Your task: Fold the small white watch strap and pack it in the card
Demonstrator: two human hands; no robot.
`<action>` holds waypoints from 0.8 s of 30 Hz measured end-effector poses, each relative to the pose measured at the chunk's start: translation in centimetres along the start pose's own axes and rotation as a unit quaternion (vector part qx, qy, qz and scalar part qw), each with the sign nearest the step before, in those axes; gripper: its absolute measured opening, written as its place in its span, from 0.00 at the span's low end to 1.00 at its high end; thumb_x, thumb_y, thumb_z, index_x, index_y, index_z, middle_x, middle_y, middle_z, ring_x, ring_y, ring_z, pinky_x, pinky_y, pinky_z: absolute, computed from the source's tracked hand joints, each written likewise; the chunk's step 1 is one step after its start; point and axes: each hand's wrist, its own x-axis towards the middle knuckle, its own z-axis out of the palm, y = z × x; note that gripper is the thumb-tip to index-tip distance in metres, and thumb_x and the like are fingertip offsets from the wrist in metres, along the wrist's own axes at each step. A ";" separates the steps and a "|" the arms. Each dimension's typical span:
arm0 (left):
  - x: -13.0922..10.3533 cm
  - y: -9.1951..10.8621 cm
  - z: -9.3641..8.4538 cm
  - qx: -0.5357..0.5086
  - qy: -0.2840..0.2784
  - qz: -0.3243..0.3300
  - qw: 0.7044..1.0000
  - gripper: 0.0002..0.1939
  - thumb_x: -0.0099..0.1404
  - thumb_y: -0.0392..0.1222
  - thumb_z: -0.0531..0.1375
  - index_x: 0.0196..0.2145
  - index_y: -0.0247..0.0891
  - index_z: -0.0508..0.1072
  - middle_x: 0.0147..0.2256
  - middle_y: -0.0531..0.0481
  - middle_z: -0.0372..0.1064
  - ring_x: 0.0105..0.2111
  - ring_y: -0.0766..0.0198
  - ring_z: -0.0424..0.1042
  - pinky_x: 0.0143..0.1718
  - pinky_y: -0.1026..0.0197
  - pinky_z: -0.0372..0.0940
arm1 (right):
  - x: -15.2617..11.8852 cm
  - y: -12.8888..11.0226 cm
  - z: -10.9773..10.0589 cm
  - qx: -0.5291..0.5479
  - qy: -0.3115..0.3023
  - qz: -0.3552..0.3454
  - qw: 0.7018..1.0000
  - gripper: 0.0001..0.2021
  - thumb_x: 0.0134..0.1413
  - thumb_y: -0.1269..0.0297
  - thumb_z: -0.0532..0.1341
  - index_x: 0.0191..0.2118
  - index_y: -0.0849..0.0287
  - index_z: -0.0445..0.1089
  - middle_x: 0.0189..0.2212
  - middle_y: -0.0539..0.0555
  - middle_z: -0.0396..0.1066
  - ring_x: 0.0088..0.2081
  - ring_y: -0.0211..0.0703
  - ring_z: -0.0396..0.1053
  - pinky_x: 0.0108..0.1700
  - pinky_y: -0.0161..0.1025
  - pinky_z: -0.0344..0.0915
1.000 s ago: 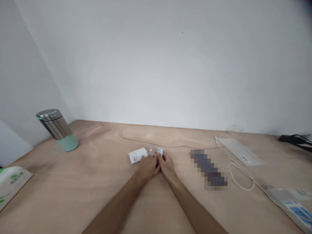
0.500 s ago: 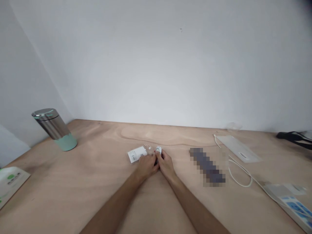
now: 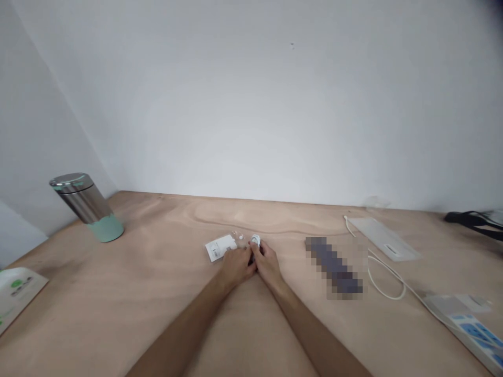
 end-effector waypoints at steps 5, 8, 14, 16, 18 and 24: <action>0.0 0.1 -0.2 0.006 -0.004 -0.005 1.000 0.16 0.66 0.46 0.50 0.44 0.36 0.71 0.40 0.42 0.75 0.40 0.52 0.75 0.39 0.56 0.67 | -0.1 -0.3 -0.1 -0.013 0.005 -0.004 1.000 0.22 0.55 0.47 0.53 0.40 0.61 0.73 0.34 0.53 0.74 0.35 0.42 0.68 0.39 0.36 0.62; 0.0 0.2 -0.4 0.007 -0.008 -0.007 1.000 0.16 0.66 0.46 0.50 0.44 0.36 0.70 0.41 0.42 0.75 0.40 0.53 0.75 0.40 0.57 0.66 | -0.1 -0.4 -0.1 -0.019 0.004 -0.009 1.000 0.21 0.56 0.47 0.53 0.38 0.61 0.73 0.33 0.53 0.74 0.34 0.41 0.67 0.38 0.36 0.62; -0.1 0.3 -0.6 0.007 -0.009 -0.002 1.000 0.17 0.66 0.47 0.50 0.45 0.36 0.70 0.41 0.42 0.75 0.41 0.52 0.75 0.39 0.56 0.67 | 0.1 0.0 0.0 -0.013 0.007 -0.016 1.000 0.22 0.56 0.46 0.53 0.39 0.61 0.73 0.31 0.52 0.73 0.34 0.41 0.67 0.38 0.36 0.62; -0.1 0.3 -0.6 0.004 -0.007 -0.002 1.000 0.17 0.66 0.46 0.50 0.46 0.36 0.70 0.42 0.42 0.75 0.41 0.52 0.75 0.39 0.56 0.67 | 0.1 0.2 0.0 -0.010 0.005 -0.018 1.000 0.22 0.56 0.46 0.53 0.40 0.60 0.73 0.32 0.53 0.73 0.34 0.42 0.68 0.39 0.36 0.63; -0.1 0.4 -0.6 0.006 -0.007 -0.006 1.000 0.17 0.66 0.46 0.50 0.46 0.36 0.70 0.41 0.41 0.75 0.41 0.52 0.75 0.39 0.56 0.67 | 0.1 0.2 0.0 -0.010 0.003 -0.016 1.000 0.22 0.56 0.47 0.53 0.40 0.60 0.73 0.33 0.53 0.74 0.34 0.42 0.68 0.39 0.36 0.63; -0.1 0.2 -0.4 0.005 -0.009 -0.003 1.000 0.16 0.66 0.46 0.50 0.44 0.36 0.71 0.41 0.42 0.75 0.40 0.53 0.75 0.39 0.56 0.67 | 0.1 0.0 0.0 -0.010 0.007 -0.014 1.000 0.21 0.56 0.48 0.54 0.40 0.60 0.73 0.35 0.53 0.74 0.35 0.42 0.68 0.40 0.36 0.63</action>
